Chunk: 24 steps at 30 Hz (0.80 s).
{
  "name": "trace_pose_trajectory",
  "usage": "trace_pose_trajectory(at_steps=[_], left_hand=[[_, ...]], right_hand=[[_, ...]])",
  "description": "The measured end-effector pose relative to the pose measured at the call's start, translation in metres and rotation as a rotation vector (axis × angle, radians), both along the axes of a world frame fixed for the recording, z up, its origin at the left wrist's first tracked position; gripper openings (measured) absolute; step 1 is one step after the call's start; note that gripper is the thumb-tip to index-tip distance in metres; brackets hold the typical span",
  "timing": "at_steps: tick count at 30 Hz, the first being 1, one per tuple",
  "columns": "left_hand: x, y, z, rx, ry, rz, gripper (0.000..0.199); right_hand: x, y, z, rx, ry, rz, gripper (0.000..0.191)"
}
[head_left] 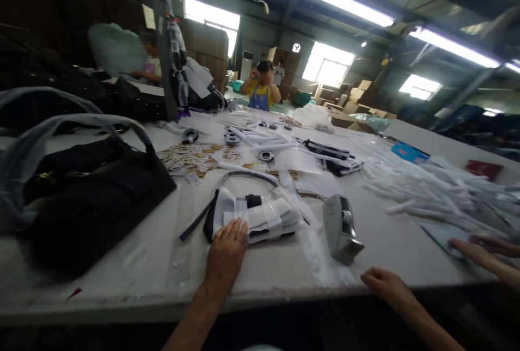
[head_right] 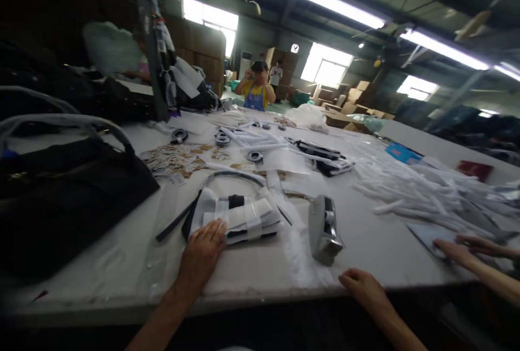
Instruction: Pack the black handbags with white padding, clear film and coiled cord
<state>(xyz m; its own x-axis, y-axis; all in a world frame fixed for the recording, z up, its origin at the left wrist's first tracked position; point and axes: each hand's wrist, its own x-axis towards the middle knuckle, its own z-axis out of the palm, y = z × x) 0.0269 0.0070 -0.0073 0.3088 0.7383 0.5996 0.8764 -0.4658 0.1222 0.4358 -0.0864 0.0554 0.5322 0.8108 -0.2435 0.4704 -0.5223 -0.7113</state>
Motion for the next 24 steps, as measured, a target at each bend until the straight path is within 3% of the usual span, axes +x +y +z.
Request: trace_pose_trajectory(at_steps=[2,4,8,10,12,14,17,20,24], left_hand=[[0.002,-0.001,0.000,-0.025,-0.024,0.015,0.039],[0.004,-0.001,0.000,-0.037,-0.041,0.022,0.039],[0.005,-0.003,0.001,-0.044,-0.048,0.020,0.040],[0.005,-0.003,0.002,-0.036,-0.053,0.022,0.038],[0.006,-0.003,0.001,-0.028,-0.058,0.032,0.036],[0.008,-0.003,-0.001,-0.024,-0.065,0.043,0.035],[0.009,-0.003,-0.006,-0.022,-0.074,0.052,0.036],[0.010,-0.002,-0.010,-0.031,-0.081,0.051,0.037],[0.010,-0.002,-0.012,-0.035,-0.081,0.042,0.037]], right_hand=[[-0.013,0.013,0.020,-0.027,-0.014,0.231,0.028],[-0.050,0.038,0.049,-0.017,0.043,0.485,0.027],[-0.159,0.111,0.108,-0.016,-0.062,1.023,0.018],[-0.210,0.152,0.121,-0.028,-0.221,1.223,0.012],[-0.252,0.188,0.120,-0.010,-0.449,1.413,0.005],[-0.287,0.217,0.106,-0.021,-0.725,1.572,0.002],[-0.325,0.243,0.078,-0.083,-0.993,1.693,0.020],[-0.342,0.257,0.056,-0.116,-1.047,1.747,0.037],[-0.328,0.279,0.054,-0.001,-1.029,1.744,0.030]])
